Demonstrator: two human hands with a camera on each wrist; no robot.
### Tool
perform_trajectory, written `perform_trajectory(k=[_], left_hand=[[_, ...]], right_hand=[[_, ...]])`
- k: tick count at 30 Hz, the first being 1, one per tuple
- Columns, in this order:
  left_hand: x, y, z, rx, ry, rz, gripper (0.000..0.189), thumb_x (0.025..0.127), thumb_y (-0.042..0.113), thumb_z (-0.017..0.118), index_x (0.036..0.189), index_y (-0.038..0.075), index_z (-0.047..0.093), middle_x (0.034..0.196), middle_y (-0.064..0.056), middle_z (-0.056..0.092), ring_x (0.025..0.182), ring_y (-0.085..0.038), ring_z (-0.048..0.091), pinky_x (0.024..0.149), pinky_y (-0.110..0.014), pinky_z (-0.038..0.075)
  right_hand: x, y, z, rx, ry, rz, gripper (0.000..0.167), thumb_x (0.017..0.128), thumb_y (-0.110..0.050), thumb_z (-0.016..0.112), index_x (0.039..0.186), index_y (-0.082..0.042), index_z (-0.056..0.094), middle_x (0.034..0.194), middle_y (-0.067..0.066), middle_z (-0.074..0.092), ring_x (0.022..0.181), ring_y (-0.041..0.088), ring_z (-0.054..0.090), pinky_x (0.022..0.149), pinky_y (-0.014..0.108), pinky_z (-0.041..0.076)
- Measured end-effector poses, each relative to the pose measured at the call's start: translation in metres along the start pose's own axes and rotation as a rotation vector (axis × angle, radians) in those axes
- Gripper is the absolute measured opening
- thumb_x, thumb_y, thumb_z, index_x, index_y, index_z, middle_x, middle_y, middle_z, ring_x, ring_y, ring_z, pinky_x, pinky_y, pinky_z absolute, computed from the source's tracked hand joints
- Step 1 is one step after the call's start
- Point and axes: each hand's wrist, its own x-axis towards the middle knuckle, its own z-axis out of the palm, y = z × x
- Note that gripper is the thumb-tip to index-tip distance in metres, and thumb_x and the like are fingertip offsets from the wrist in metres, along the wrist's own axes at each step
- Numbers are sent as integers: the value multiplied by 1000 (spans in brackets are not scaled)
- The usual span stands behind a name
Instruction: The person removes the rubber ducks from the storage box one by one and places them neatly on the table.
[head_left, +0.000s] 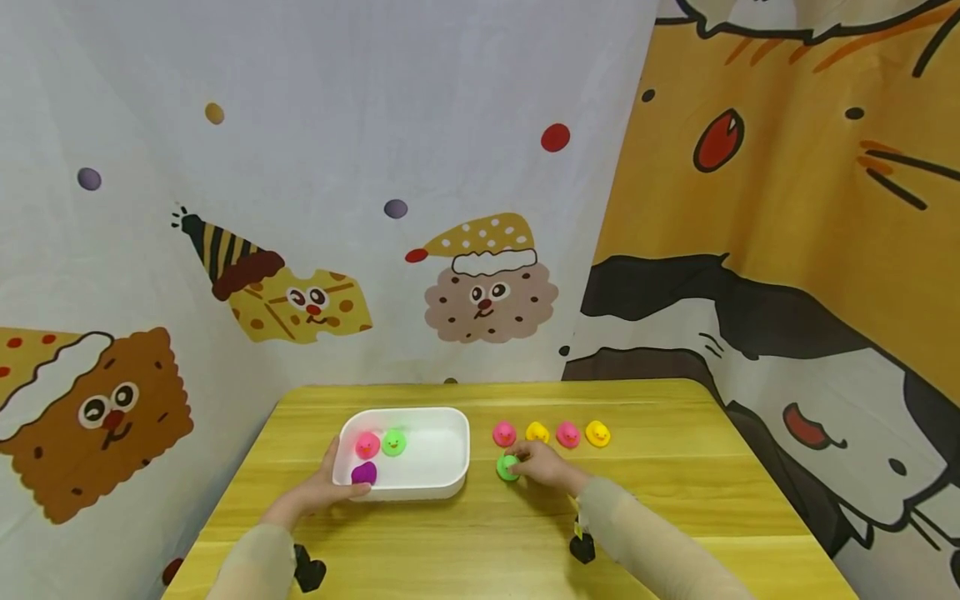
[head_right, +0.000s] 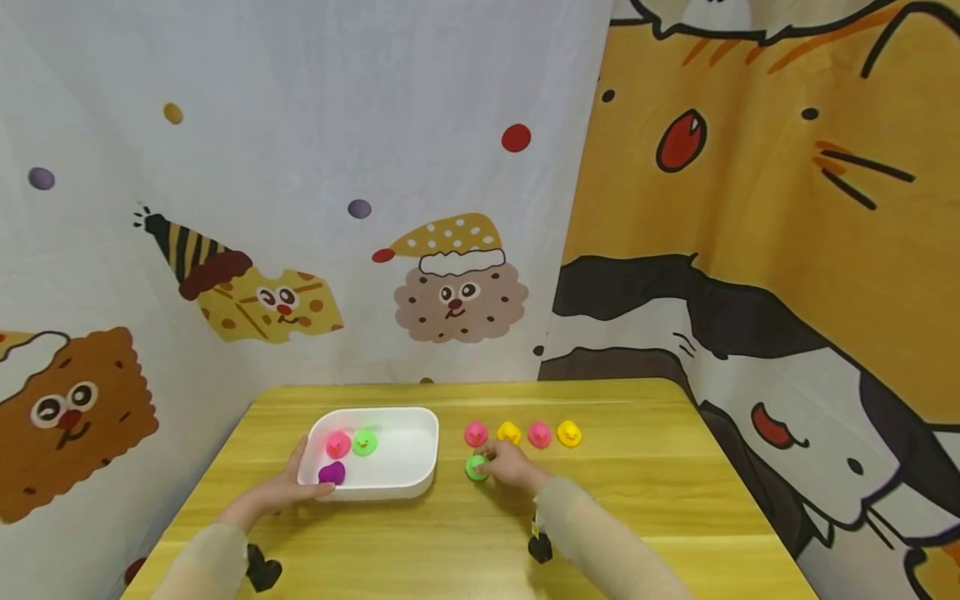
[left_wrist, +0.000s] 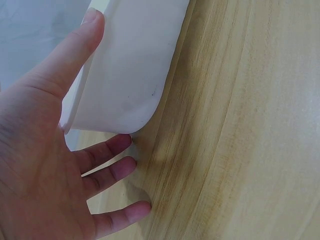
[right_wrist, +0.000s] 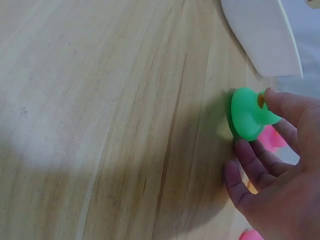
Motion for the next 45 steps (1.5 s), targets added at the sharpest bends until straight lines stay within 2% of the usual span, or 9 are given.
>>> perform_trajectory(k=[7, 12, 22, 30, 37, 40, 45], left_hand=[[0, 1, -1, 12, -2, -34, 125, 83, 43, 74, 148, 7, -25, 152, -36, -11, 134, -60, 11, 105, -72, 14], [1, 1, 0, 19, 3, -52, 123, 84, 40, 74, 149, 6, -24, 152, -36, -9, 134, -59, 13, 105, -71, 16], [4, -1, -1, 7, 0, -36, 123, 84, 40, 74, 149, 6, -24, 152, -36, -10, 134, -60, 12, 105, -72, 16], [8, -10, -2, -14, -7, -30, 126, 81, 45, 75, 149, 12, -25, 153, -34, -13, 135, -59, 7, 106, -71, 12], [-1, -1, -1, 1, -1, -25, 123, 84, 41, 74, 148, 4, -24, 152, -37, -11, 135, -60, 8, 106, -71, 12], [-2, 2, -1, 5, 4, -28, 122, 84, 40, 74, 149, 4, -23, 152, -36, -11, 135, -60, 9, 106, -71, 13], [0, 1, 1, 11, 15, -35, 123, 82, 41, 75, 149, 5, -22, 153, -36, -8, 135, -59, 11, 106, -71, 13]], right_hand=[[1, 5, 2, -21, -2, 6, 26, 88, -9, 69, 113, -1, 65, 109, 7, 64, 102, 25, 56, 90, 43, 48], [0, 5, 3, -8, -4, 7, 27, 88, -8, 70, 113, 0, 64, 105, 7, 64, 97, 21, 56, 85, 38, 49], [1, 11, 5, -47, 27, -66, 27, 85, -8, 72, 110, 2, 65, 102, 7, 65, 93, 20, 58, 81, 33, 51], [2, 10, 5, -66, 31, -65, 28, 83, -9, 74, 108, 0, 66, 99, 6, 65, 92, 22, 59, 80, 36, 51], [7, -5, -3, -87, 61, -49, 29, 86, -13, 70, 110, 3, 67, 111, 17, 64, 100, 32, 59, 83, 44, 52], [15, -16, -5, -89, 78, -52, 29, 87, -14, 69, 110, 4, 67, 108, 17, 65, 95, 28, 60, 80, 41, 52], [31, -37, -3, -69, 62, -46, 26, 89, -16, 67, 111, -2, 69, 106, 8, 67, 93, 20, 59, 79, 36, 52]])
